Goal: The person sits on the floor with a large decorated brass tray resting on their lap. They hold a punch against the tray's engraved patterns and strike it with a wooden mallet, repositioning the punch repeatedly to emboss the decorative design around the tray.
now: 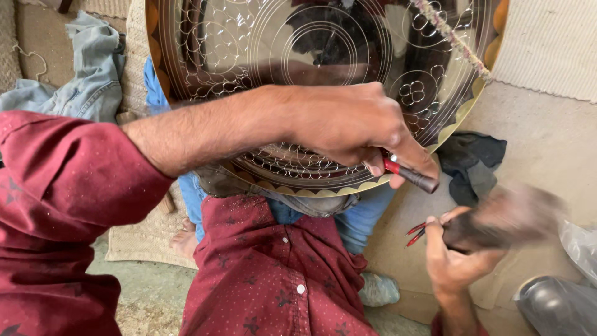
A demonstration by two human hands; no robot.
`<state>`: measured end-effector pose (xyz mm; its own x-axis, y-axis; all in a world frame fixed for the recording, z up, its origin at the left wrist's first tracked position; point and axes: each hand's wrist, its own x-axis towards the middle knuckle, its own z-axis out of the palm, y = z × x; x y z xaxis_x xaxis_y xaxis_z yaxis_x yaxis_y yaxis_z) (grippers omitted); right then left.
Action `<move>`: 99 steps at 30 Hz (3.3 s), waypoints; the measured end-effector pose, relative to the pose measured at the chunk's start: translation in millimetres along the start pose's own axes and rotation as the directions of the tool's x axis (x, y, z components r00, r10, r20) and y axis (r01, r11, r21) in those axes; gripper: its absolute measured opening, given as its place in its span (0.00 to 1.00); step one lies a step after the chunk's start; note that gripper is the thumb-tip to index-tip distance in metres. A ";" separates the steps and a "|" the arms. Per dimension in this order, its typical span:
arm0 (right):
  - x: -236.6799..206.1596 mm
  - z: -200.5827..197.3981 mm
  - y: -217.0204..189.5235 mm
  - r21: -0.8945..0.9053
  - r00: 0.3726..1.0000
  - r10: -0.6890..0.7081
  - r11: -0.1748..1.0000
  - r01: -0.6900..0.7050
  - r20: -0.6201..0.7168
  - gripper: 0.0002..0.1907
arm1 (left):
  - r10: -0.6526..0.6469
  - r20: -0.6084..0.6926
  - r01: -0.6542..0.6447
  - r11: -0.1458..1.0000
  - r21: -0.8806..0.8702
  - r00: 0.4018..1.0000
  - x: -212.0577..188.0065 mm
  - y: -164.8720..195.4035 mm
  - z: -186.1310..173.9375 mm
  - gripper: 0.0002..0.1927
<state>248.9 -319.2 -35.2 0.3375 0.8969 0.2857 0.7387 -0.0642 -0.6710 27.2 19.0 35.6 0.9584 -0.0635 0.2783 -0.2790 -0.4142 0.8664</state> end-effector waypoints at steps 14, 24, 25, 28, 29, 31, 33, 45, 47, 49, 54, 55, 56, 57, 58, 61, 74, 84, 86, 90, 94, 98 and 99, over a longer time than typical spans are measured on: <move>75.4 -4.0 -50.2 0.165 0.994 0.071 0.983 -0.083 0.078 0.51 | -0.110 -0.516 0.205 0.970 0.129 0.849 -29.3 22.1 14.1 0.31; 157.8 -28.3 -95.8 0.018 0.955 0.088 0.995 -0.097 0.284 0.39 | -0.245 -0.580 0.375 0.920 0.115 0.777 -30.2 25.3 31.3 0.27; 160.7 -29.4 -98.3 0.036 0.944 0.100 0.993 -0.117 0.315 0.36 | -0.240 -0.646 0.394 0.914 0.101 0.725 -30.8 30.5 37.6 0.27; 184.8 -39.6 -98.3 -0.223 0.888 -0.059 0.958 0.179 0.457 0.35 | -0.228 -0.792 0.430 0.902 0.048 0.566 -30.6 41.4 52.7 0.26; 190.5 -38.3 -98.3 -0.145 0.896 0.026 0.989 0.043 0.444 0.38 | -0.251 -0.818 0.445 0.896 0.006 0.517 -30.2 44.6 57.5 0.25; 205.9 -42.3 -99.2 -0.136 0.855 -0.048 0.981 0.138 0.517 0.38 | -0.289 -0.866 0.483 0.873 -0.064 0.407 -28.9 50.7 66.9 0.25; 215.3 -41.3 -100.8 -0.168 0.822 -0.083 0.963 0.213 0.564 0.37 | -0.284 -0.904 0.495 0.864 -0.096 0.321 -26.4 51.8 72.2 0.25; 251.5 -36.4 -115.6 -0.285 0.704 -0.075 0.880 0.380 0.706 0.29 | -0.413 -0.902 0.428 0.843 -0.325 0.127 -27.9 50.3 84.7 0.23; 254.2 -34.9 -118.7 -0.304 0.733 -0.052 0.888 0.345 0.679 0.27 | -0.406 -0.903 0.445 0.840 -0.310 0.139 -27.9 50.5 82.1 0.23; 251.7 -34.8 -119.3 -0.301 0.746 -0.055 0.894 0.333 0.663 0.26 | -0.434 -0.889 0.456 0.828 -0.328 0.148 -27.6 52.4 79.3 0.23; 226.7 -43.8 -105.8 -0.311 0.816 -0.048 0.910 0.273 0.577 0.23 | -0.300 -0.846 0.347 0.926 -0.147 0.442 -32.6 43.9 57.2 0.23; 221.0 -45.5 -101.1 -0.333 0.830 -0.052 0.901 0.279 0.556 0.22 | -0.251 -0.822 0.329 0.941 -0.083 0.511 -33.5 41.0 52.1 0.23; 214.1 -47.4 -96.4 -0.365 0.846 -0.061 0.884 0.292 0.530 0.21 | -0.232 -0.793 0.363 0.932 -0.015 0.563 -32.5 38.2 47.8 0.23; 205.0 -47.7 -92.5 -0.404 0.867 -0.063 0.867 0.292 0.494 0.21 | -0.223 -0.761 0.370 0.929 0.025 0.610 -32.4 36.4 43.7 0.23; 197.6 -51.4 -89.4 -0.414 0.888 -0.028 0.878 0.241 0.459 0.20 | -0.213 -0.726 0.373 0.926 0.065 0.654 -32.2 34.6 39.6 0.24; 167.9 -55.3 -82.1 -0.364 0.931 0.152 0.931 -0.023 0.331 0.12 | -0.237 -0.633 0.361 0.930 0.072 0.737 -35.1 33.1 29.6 0.25; 108.1 -59.8 -49.2 0.010 0.967 0.198 0.979 -0.202 0.161 0.12 | -0.200 -0.572 0.344 0.926 0.154 0.795 -31.6 25.0 28.0 0.28; 133.1 -41.2 -71.2 -0.006 0.958 0.000 1.000 0.002 0.286 0.46 | -0.150 -0.542 0.255 0.959 0.124 0.827 -33.9 24.8 22.6 0.26; 129.2 -40.2 -71.7 -0.213 0.934 -0.074 0.965 0.156 0.351 0.51 | -0.155 -0.536 0.268 0.954 0.138 0.830 -33.9 24.4 22.5 0.27; 122.0 -40.4 -65.7 0.044 0.942 0.103 0.991 -0.123 0.319 0.52 | -0.171 -0.510 0.281 0.948 0.146 0.843 -35.5 21.8 20.3 0.27; 125.0 -43.3 -62.1 -0.064 0.949 0.057 0.997 -0.039 0.309 0.49 | -0.147 -0.511 0.238 0.964 0.118 0.847 -36.9 20.8 19.8 0.26; 133.7 -44.3 -66.6 0.006 0.951 0.058 0.998 -0.063 0.303 0.53 | -0.153 -0.522 0.257 0.957 0.133 0.839 -34.5 21.3 21.6 0.29; 136.1 -44.0 -67.6 0.019 0.948 0.062 0.997 -0.071 0.311 0.52 | -0.143 -0.534 0.245 0.962 0.125 0.833 -34.4 22.2 22.3 0.29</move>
<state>270.5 -212.0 79.1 0.1841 0.9828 0.0163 0.7016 -0.1198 -0.7024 -10.6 -8.2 36.0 0.8061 0.4914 0.3297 -0.0263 -0.5269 0.8495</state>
